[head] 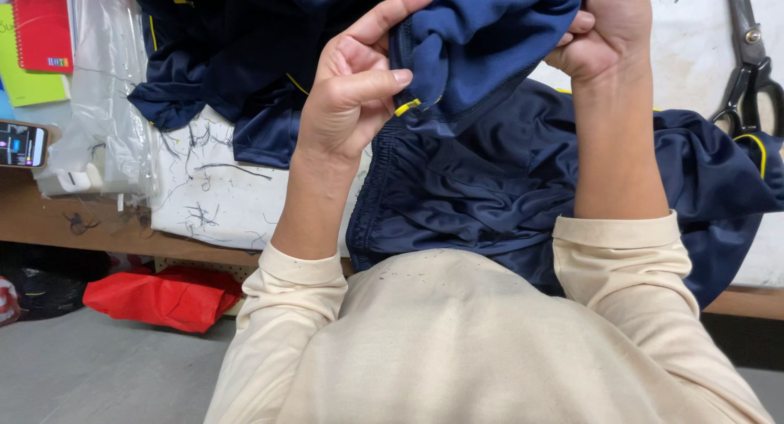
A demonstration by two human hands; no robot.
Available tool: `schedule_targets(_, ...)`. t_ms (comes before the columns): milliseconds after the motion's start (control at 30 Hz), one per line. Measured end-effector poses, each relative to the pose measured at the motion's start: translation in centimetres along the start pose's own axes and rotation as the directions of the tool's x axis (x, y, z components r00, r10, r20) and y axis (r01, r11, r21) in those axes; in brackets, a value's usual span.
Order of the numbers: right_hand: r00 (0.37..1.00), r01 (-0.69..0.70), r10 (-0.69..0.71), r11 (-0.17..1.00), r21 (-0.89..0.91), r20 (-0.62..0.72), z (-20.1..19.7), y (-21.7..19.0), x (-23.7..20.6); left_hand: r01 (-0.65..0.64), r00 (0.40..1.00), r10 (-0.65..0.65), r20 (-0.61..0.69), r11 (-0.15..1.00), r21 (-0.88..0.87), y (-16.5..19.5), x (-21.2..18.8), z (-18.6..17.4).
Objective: The person trims loose threads and excess fabric from the elastic waistband and seams of a navy blue garment using small scissors. They repeatedly reposition the garment to access different areas and continue cutting until the end of the clip.
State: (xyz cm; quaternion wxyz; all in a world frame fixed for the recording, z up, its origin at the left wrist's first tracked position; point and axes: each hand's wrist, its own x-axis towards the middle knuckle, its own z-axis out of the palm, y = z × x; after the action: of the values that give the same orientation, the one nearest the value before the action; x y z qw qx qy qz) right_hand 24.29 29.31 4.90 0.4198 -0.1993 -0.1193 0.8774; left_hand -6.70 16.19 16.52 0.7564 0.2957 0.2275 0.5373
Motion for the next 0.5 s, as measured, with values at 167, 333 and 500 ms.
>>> schedule_targets(167, 0.998, 0.044, -0.041, 0.998, -0.054, 0.052, 0.5, -1.1, 0.7, 0.014, 0.999, -0.016, -0.034, 0.997, -0.071, -0.8, 0.6, 0.5)
schedule_targets(333, 0.971, 0.117, -0.041, 0.941, -0.318, 0.236, 2.3, -1.3, -0.3, -0.122, 0.986, 0.128, 0.105, 0.991, -0.061, -1.0, 1.0, 0.6)
schedule_targets(500, 0.990, 0.144, -0.095, 0.693, -0.706, 0.108, 6.8, -0.5, -2.0, -0.146, 0.989, 0.147, -0.003, 0.983, 0.110, -1.3, 0.9, 1.8)
